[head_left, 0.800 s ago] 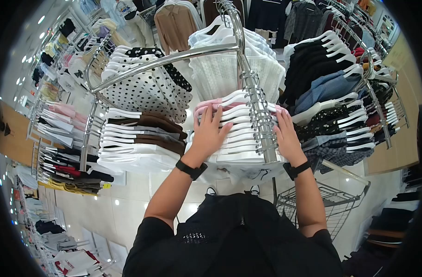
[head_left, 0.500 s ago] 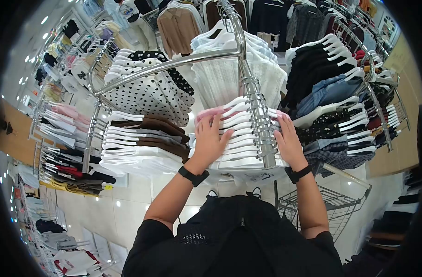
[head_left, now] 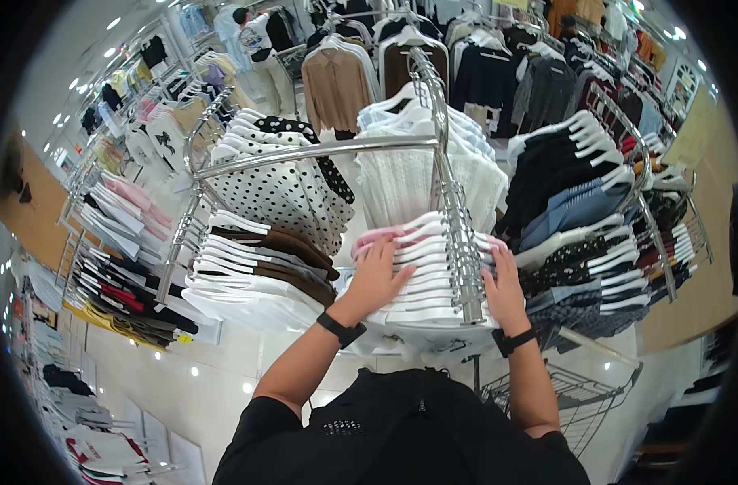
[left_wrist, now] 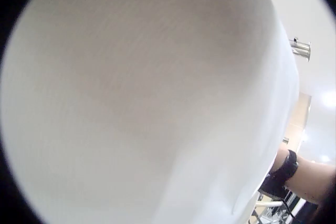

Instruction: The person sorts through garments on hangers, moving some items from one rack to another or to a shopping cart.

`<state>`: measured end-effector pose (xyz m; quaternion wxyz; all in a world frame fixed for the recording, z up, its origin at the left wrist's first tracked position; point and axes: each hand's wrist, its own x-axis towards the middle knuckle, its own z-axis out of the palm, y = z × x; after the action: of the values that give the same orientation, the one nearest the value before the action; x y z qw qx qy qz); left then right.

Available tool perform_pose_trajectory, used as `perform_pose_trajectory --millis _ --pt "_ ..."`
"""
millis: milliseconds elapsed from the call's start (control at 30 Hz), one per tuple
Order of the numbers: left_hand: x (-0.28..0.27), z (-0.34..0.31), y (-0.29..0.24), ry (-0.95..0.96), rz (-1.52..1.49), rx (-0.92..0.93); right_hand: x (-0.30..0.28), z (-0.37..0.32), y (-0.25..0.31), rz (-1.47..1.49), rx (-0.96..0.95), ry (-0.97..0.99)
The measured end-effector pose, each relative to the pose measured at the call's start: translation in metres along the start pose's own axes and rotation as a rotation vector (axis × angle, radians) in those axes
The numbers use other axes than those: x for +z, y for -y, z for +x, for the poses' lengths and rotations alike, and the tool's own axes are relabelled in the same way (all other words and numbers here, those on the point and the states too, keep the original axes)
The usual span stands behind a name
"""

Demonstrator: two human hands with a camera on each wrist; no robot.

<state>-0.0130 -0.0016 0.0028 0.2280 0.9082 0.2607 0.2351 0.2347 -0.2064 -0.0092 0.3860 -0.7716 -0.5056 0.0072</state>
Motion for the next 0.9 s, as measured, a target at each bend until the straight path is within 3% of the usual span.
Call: perform_pose_trajectory --millis 200,267,300,367,500,567,600,700,733,900 --pt "-0.013 -0.037 -0.006 0.003 0.128 0.018 -0.014 -0.016 0.013 0.097 -0.161 -0.110" --pt "-0.038 -0.058 -0.035 0.175 0.146 0.031 -0.032 -0.029 0.042 0.102 -0.305 -0.113" --pt "-0.041 -0.066 -0.039 0.171 0.145 0.026 -0.025 -0.041 0.047 0.201 -0.223 -0.094" --pt "-0.042 -0.076 -0.042 0.181 0.212 0.134 -0.008 -0.059 0.037 0.066 -0.209 -0.035" --pt "-0.037 -0.062 -0.034 0.151 0.246 0.162 0.005 -0.052 0.013 0.135 -0.164 -0.004" --pt "-0.033 -0.061 -0.032 0.143 0.227 0.162 0.006 -0.040 0.025 -0.149 -0.344 -0.275" --pt "-0.030 -0.062 -0.029 0.146 0.224 0.170 0.018 -0.036 0.034 -0.076 -0.240 -0.401" --pt "-0.030 -0.068 -0.023 0.134 0.184 0.208 0.033 -0.049 0.027 -0.058 -0.219 -0.439" --pt "-0.028 -0.071 -0.022 0.129 0.160 0.214 0.044 -0.057 0.020 0.045 -0.116 -0.490" --pt "-0.021 -0.073 -0.020 0.068 0.119 0.259 0.055 -0.088 -0.010 -0.038 0.006 -0.493"
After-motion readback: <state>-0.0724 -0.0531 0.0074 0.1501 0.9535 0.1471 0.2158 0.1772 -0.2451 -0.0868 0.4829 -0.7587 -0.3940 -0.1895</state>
